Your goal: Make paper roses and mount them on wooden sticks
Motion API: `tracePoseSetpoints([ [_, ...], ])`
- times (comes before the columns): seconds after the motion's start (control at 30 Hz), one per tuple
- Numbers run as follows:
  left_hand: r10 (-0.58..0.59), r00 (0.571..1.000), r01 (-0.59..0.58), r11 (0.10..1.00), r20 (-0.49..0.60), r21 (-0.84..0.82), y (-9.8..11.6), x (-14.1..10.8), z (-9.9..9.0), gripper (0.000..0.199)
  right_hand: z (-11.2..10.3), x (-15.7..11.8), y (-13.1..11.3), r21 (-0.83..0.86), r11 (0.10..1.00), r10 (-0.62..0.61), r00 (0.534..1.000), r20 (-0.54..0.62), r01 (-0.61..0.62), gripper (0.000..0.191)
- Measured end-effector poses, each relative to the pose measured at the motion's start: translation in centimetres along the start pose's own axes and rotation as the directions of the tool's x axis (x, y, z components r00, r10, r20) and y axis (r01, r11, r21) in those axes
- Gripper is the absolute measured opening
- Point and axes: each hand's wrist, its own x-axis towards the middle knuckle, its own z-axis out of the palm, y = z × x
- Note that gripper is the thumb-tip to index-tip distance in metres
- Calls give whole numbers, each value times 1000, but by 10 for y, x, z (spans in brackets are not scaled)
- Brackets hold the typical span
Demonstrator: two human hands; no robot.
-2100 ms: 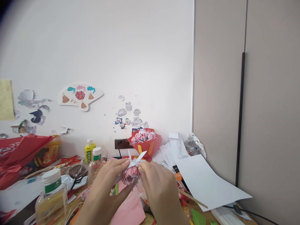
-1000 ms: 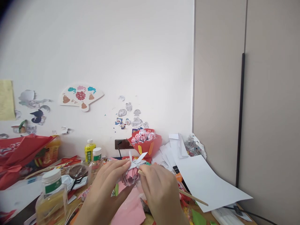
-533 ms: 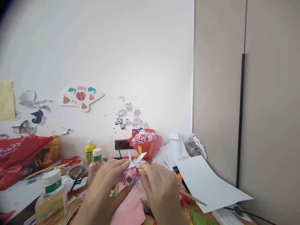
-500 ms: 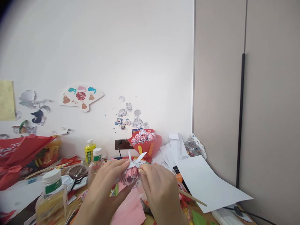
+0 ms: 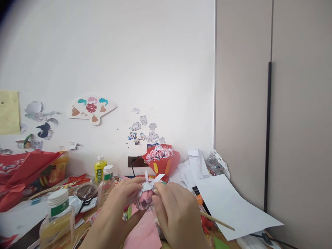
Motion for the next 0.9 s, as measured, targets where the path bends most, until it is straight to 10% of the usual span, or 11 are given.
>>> tracePoseSetpoints([
  [0.9,124,992,-124,990,10,71,-4,-4,-1,29,0,0,6,-99,984,-145,988,43,149,21],
])
